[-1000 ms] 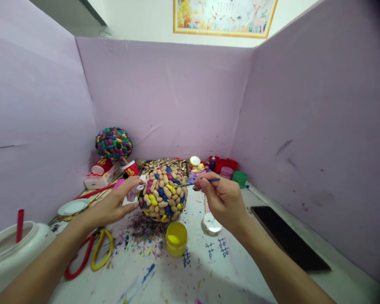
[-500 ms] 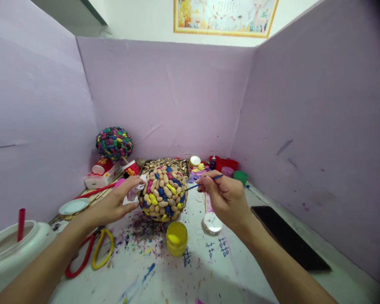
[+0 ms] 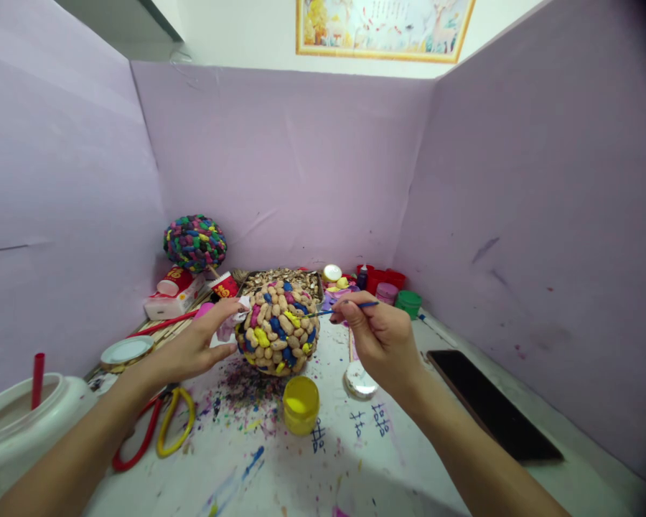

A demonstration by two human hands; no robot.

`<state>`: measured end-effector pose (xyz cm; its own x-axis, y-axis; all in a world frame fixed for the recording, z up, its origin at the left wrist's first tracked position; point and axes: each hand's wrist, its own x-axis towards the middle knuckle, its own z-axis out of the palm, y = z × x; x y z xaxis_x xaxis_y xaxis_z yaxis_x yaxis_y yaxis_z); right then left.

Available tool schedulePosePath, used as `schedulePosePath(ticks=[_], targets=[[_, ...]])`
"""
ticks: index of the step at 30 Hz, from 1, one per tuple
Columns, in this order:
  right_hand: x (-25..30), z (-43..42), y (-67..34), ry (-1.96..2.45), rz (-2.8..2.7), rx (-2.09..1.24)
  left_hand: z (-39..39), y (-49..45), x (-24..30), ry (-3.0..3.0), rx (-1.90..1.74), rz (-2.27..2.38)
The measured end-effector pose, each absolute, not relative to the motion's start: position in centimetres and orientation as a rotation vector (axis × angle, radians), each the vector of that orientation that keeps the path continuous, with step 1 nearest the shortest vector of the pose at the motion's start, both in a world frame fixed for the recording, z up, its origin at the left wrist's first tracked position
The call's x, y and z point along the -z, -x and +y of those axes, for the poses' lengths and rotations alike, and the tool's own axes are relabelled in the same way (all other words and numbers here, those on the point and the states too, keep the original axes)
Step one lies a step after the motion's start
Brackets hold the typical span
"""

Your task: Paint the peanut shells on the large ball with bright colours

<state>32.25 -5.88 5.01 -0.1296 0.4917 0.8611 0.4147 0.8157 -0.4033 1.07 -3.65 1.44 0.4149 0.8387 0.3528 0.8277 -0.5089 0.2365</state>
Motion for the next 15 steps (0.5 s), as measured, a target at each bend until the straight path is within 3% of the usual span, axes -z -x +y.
schedulePosePath(ticks=[15], targets=[[-5.02,-5.71,-32.17,0.706,-1.785,-0.062,-3.63,-1.01,-1.46,-2.623,-0.68,1.533]])
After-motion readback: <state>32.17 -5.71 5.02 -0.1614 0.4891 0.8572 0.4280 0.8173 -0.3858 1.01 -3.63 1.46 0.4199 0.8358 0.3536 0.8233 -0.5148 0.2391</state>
